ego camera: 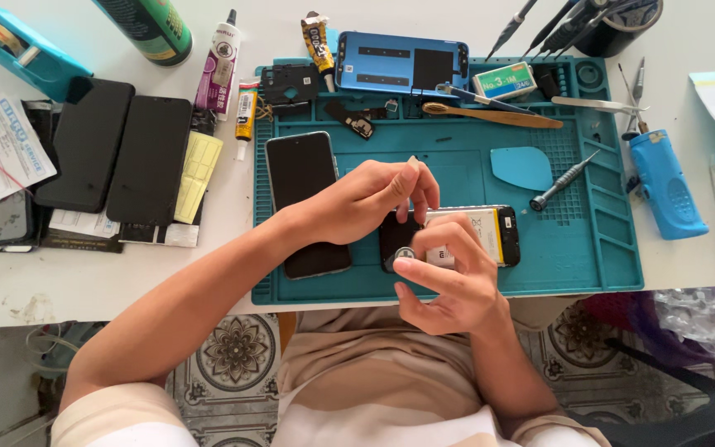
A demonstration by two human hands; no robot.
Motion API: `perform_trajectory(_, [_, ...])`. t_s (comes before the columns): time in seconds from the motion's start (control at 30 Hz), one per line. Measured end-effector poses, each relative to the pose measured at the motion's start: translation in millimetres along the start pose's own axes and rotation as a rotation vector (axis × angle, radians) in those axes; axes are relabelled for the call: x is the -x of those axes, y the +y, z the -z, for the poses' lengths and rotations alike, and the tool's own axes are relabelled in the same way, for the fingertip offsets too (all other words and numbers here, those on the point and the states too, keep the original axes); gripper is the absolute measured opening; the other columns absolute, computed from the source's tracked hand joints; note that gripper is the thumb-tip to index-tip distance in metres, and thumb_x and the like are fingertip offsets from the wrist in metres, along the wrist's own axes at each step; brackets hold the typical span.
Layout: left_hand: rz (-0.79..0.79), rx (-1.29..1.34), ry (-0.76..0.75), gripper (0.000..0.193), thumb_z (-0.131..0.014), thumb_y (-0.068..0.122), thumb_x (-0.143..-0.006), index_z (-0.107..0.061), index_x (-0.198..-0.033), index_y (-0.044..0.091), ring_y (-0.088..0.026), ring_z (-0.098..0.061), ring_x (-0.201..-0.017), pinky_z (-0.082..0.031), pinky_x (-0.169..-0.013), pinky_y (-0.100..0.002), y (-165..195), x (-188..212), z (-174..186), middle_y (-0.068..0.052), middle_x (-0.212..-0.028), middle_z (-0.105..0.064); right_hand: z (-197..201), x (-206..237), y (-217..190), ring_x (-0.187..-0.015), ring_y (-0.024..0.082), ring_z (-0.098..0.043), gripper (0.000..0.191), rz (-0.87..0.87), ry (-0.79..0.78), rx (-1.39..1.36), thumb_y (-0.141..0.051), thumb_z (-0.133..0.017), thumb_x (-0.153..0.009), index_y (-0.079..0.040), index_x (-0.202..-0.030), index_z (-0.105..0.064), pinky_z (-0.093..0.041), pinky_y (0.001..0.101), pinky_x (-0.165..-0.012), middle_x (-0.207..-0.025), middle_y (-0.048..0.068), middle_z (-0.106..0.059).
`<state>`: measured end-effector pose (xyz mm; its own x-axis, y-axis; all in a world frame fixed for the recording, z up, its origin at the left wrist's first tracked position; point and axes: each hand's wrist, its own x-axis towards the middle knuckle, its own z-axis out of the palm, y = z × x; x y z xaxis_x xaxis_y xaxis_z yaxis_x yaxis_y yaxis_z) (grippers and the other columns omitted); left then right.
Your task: The person works on a disassembled smartphone on a teal repair mat. They use a screwdriver on the phone's internals, pry at the battery with a small tool, and finally hold the phone while scraping along the battery edge with a wooden stick to work the battery loose.
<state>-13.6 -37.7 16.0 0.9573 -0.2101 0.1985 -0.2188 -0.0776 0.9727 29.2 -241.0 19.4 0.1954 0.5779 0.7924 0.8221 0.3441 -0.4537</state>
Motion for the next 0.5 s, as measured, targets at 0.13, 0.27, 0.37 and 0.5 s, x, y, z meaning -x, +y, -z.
perform_trajectory(0.13, [0.019, 0.007, -0.001, 0.074, -0.025, 0.062, -0.109, -0.068, -0.108, 0.002, -0.014, -0.063, -0.081, -0.056, -0.075, -0.030, -0.1, 0.0, -0.2, -0.004, -0.096, -0.068, 0.4, -4.2, -0.3, -0.089, 0.034, -0.060, 0.062, 0.019, -0.032, -0.031, 0.003, -0.077, -0.068, -0.017, -0.125, -0.060, -0.054, 0.0455, -0.082, -0.103, 0.015, -0.063])
perform_trajectory(0.27, [-0.009, -0.008, -0.004, 0.074, -0.024, 0.062, -0.110, -0.067, -0.108, 0.002, -0.015, -0.063, -0.084, -0.057, -0.077, -0.030, -0.5, -0.7, -0.4, -0.004, -0.097, -0.069, 0.3, -2.3, -0.1, -0.088, 0.030, -0.057, 0.065, 0.005, -0.026, -0.008, 0.001, -0.079, -0.070, -0.020, -0.129, -0.062, -0.054, 0.0458, -0.087, -0.099, 0.007, -0.058])
perform_trajectory(0.37, [0.006, -0.010, -0.004, 0.075, -0.024, 0.062, -0.109, -0.068, -0.108, 0.002, -0.015, -0.063, -0.083, -0.056, -0.076, -0.030, -0.6, -0.3, 0.5, -0.005, -0.097, -0.069, 1.2, 0.4, 0.9, -0.095, 0.032, -0.061, 0.065, 0.001, -0.030, -0.034, 0.002, -0.075, -0.071, -0.020, -0.131, -0.060, -0.055, 0.0456, -0.090, -0.108, 0.012, -0.063])
perform_trajectory(0.5, [-0.005, 0.003, -0.002, 0.075, -0.023, 0.062, -0.110, -0.068, -0.108, 0.002, -0.015, -0.064, -0.085, -0.057, -0.077, -0.031, -1.8, -0.1, -0.7, -0.005, -0.096, -0.068, 1.9, 2.6, 2.8, -0.096, 0.031, -0.063, 0.063, -0.003, -0.072, -0.075, 0.004, -0.072, -0.073, -0.018, -0.131, -0.060, -0.055, 0.0466, -0.092, -0.111, 0.011, -0.068])
